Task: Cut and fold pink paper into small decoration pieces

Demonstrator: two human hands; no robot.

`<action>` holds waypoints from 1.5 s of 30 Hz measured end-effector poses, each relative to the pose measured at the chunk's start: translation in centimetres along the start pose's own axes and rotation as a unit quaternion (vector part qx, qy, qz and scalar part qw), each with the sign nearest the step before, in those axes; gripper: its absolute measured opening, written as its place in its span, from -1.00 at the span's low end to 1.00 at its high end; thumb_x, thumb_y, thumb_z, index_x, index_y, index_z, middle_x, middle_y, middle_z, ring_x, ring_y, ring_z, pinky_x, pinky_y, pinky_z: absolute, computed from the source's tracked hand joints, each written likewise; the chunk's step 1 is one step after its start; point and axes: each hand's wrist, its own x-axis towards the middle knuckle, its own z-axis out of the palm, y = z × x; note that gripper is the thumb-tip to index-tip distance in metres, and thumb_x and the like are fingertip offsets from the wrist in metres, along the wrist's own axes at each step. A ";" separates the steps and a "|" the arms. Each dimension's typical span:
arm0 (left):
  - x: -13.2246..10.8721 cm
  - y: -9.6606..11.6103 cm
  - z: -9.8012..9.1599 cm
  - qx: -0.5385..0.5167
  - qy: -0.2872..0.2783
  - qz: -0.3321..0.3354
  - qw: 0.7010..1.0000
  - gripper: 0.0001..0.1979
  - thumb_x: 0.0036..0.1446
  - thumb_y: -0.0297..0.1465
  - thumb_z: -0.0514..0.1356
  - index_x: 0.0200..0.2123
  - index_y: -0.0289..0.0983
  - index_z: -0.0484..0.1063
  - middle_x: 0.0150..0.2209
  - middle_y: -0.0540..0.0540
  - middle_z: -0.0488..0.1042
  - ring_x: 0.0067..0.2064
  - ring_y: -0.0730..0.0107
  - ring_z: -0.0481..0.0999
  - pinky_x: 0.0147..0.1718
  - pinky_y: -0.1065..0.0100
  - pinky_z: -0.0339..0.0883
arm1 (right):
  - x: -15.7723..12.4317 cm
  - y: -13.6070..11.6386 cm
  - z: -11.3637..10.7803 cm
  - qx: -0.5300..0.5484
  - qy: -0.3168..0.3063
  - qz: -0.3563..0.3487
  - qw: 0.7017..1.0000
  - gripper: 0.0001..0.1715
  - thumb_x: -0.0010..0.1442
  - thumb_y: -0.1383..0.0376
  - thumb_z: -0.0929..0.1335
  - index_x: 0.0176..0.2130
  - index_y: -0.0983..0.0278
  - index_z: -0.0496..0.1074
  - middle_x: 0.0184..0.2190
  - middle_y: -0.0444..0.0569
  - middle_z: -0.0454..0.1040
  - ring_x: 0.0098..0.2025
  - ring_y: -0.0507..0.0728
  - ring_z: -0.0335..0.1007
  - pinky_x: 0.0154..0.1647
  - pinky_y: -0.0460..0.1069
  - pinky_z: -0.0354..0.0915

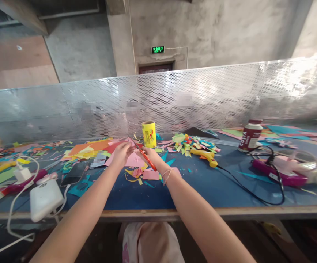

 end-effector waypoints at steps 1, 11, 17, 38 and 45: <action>0.0 0.0 0.0 -0.003 0.000 -0.002 1.000 -0.84 -0.20 -0.42 0.27 -0.49 -0.35 0.37 -0.57 -0.06 0.46 -0.50 0.44 0.48 -0.39 0.37 0.33 | 0.0 0.0 0.1 -0.013 -0.001 -0.001 1.000 -0.54 0.05 -0.05 0.23 -0.49 0.29 0.32 -0.61 -0.15 0.25 -0.53 0.00 0.14 -0.51 -0.08 0.09; 0.0 -0.1 -0.1 0.004 -0.019 -0.007 1.000 -0.81 -0.23 -0.39 0.29 -0.51 -0.34 0.36 -0.57 -0.03 0.45 -0.49 0.46 0.48 -0.38 0.39 0.33 | 0.2 -0.5 -0.5 -0.022 0.034 0.036 0.999 -0.55 0.00 -0.06 0.26 -0.52 0.27 0.28 -0.63 -0.14 0.25 -0.56 0.01 0.15 -0.55 -0.09 0.07; -0.1 -0.2 -0.1 0.000 -0.019 -0.009 1.000 -0.79 -0.25 -0.40 0.30 -0.49 -0.34 0.37 -0.57 -0.02 0.45 -0.48 0.45 0.48 -0.33 0.35 0.34 | 0.5 0.9 -0.9 -0.067 0.045 0.044 0.996 -0.61 -0.01 -0.04 0.28 -0.49 0.23 0.24 -0.61 -0.12 0.28 -0.54 0.05 0.20 -0.54 -0.07 0.09; 0.7 -0.6 -0.7 0.019 -0.005 0.053 0.998 -0.91 -0.28 -0.50 0.23 -0.55 -0.33 0.45 -0.50 -0.04 0.48 -0.43 0.47 0.44 -0.28 0.33 0.30 | -0.3 3.0 -1.8 -0.388 0.025 0.169 0.906 -0.57 0.00 0.28 0.30 -0.11 0.41 0.33 -0.13 0.32 0.37 -0.06 0.34 0.29 -0.16 0.10 0.19; -0.2 -0.4 -0.2 0.055 -0.054 0.036 0.996 -0.91 -0.24 -0.48 0.18 -0.55 -0.33 0.47 -0.51 -0.04 0.48 -0.48 0.49 0.42 -0.32 0.34 0.33 | 0.0 3.3 -2.5 -0.324 0.074 0.049 0.942 -0.76 0.01 0.24 0.34 -0.31 0.34 0.45 -0.29 0.23 0.45 -0.12 0.31 0.33 -0.11 0.12 0.18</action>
